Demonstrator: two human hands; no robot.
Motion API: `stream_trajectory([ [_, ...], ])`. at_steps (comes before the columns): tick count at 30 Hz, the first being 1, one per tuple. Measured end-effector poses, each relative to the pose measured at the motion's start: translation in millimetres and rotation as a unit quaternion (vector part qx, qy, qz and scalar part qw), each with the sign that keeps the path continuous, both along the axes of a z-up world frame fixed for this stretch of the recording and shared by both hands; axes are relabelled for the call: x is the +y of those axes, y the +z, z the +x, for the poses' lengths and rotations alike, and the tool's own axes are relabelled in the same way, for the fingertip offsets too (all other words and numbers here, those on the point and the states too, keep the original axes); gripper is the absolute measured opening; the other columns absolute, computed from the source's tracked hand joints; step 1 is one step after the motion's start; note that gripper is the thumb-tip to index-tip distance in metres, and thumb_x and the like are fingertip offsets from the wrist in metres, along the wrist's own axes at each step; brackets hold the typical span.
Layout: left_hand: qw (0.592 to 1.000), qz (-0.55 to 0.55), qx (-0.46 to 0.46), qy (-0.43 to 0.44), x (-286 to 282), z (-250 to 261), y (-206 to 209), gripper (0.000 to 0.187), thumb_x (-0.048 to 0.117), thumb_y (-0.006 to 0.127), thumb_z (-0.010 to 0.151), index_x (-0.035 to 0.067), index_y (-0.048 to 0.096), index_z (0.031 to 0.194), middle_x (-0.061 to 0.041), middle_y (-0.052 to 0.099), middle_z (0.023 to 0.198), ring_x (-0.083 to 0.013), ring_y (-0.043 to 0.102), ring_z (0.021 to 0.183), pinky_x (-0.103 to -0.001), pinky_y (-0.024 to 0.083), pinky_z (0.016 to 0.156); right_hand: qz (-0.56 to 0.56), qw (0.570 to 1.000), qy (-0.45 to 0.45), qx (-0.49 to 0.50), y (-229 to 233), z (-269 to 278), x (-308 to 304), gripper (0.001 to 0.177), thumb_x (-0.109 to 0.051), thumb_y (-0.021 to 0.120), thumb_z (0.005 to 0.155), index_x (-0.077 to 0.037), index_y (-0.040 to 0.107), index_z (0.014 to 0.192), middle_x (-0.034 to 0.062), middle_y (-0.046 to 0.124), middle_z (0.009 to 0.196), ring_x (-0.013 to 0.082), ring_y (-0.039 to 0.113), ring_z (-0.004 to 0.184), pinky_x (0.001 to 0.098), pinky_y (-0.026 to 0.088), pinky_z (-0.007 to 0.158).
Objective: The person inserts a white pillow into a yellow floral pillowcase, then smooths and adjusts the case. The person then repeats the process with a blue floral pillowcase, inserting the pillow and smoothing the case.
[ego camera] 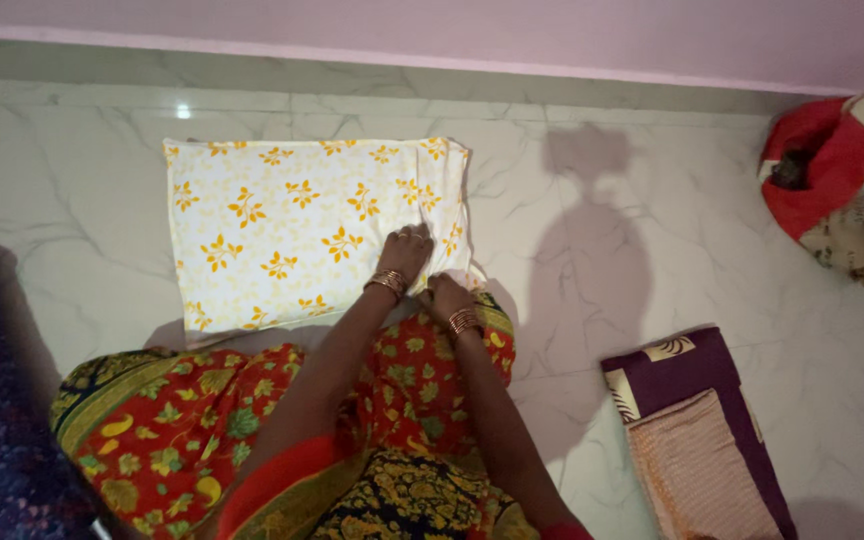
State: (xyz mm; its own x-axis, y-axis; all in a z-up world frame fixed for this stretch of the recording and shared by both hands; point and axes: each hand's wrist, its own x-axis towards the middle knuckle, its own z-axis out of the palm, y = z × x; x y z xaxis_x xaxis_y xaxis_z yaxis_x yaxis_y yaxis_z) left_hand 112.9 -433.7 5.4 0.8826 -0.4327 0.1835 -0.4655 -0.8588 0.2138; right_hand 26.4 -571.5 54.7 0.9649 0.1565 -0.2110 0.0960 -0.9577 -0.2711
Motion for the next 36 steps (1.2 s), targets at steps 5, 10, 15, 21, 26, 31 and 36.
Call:
stream_trajectory([
  [5, 0.988, -0.078, 0.09, 0.097, -13.6, 31.1, -2.2, 0.028, 0.037, 0.06, 0.099, 0.014, 0.074, 0.105, -0.014, 0.062, 0.138, -0.0343, 0.065, 0.114, -0.049, 0.055, 0.085, 0.022, 1.0, 0.005, -0.01, 1.6, -1.1, -4.8, 0.034, -0.042, 0.06, 0.09, -0.011, 0.07, 0.1, 0.0144, 0.067, 0.112, 0.0371, 0.068, 0.096, 0.0499, 0.055, 0.085],
  [10, 0.931, -0.224, 0.218, 0.188, -35.4, 51.2, 6.1, 0.059, 0.061, 0.065, 0.09, 0.004, 0.071, 0.103, -0.022, 0.069, 0.112, -0.0374, 0.067, 0.102, -0.047, 0.054, 0.088, 0.052, 0.999, -0.005, 0.003, -1.8, 0.0, -5.0, 0.036, -0.045, 0.059, 0.092, -0.012, 0.07, 0.101, 0.0149, 0.066, 0.109, 0.0361, 0.068, 0.093, 0.0494, 0.055, 0.083],
  [15, 0.886, -0.305, 0.196, 0.288, -23.6, 59.4, 3.7, 0.045, 0.052, 0.06, 0.096, 0.009, 0.073, 0.094, -0.016, 0.074, 0.101, -0.0359, 0.07, 0.092, -0.049, 0.056, 0.082, 0.062, 0.987, 0.016, -0.149, -8.9, -3.4, -9.2, 0.032, -0.039, 0.057, 0.098, -0.009, 0.065, 0.103, 0.0145, 0.066, 0.11, 0.0359, 0.069, 0.099, 0.0487, 0.057, 0.083],
  [21, 0.93, -0.216, 0.109, 0.277, 22.1, 36.0, -5.5, 0.033, 0.041, 0.057, 0.097, 0.011, 0.072, 0.093, -0.015, 0.069, 0.103, -0.0356, 0.07, 0.082, -0.052, 0.056, 0.069, 0.06, 0.997, -0.046, -0.026, 2.2, 1.0, 3.9, 0.037, -0.04, 0.061, 0.093, -0.01, 0.063, 0.114, 0.0158, 0.066, 0.116, 0.0399, 0.067, 0.096, 0.0525, 0.054, 0.081],
  [26, 0.934, -0.232, 0.101, 0.253, 26.9, 20.9, -6.8, 0.03, 0.039, 0.061, 0.093, 0.01, 0.071, 0.094, -0.015, 0.069, 0.104, -0.0352, 0.069, 0.087, -0.05, 0.056, 0.073, 0.011, 1.0, -0.003, -0.007, -3.1, 5.0, 4.0, 0.038, -0.039, 0.063, 0.089, -0.012, 0.062, 0.115, 0.015, 0.066, 0.123, 0.0395, 0.068, 0.099, 0.0526, 0.055, 0.084],
  [31, 0.934, -0.281, 0.001, 0.219, 38.7, -1.2, 0.8, 0.023, 0.033, 0.064, 0.091, 0.01, 0.07, 0.092, -0.013, 0.071, 0.096, -0.0342, 0.068, 0.096, -0.049, 0.055, 0.081, 0.047, 0.997, 0.066, -0.004, 4.4, 1.0, 14.5, 0.033, -0.04, 0.063, 0.091, -0.012, 0.066, 0.109, 0.0146, 0.067, 0.119, 0.0371, 0.068, 0.1, 0.0492, 0.055, 0.083],
  [36, 0.972, -0.171, 0.058, 0.149, 49.3, -33.2, 2.0, 0.02, 0.017, 0.058, 0.094, 0.009, 0.068, 0.11, -0.015, 0.071, 0.11, -0.0322, 0.067, 0.103, -0.046, 0.054, 0.086, 0.079, 0.994, -0.046, -0.055, 31.3, -19.5, 31.7, 0.038, -0.046, 0.064, 0.096, -0.009, 0.064, 0.106, 0.0144, 0.067, 0.111, 0.0353, 0.07, 0.089, 0.0463, 0.055, 0.078],
])
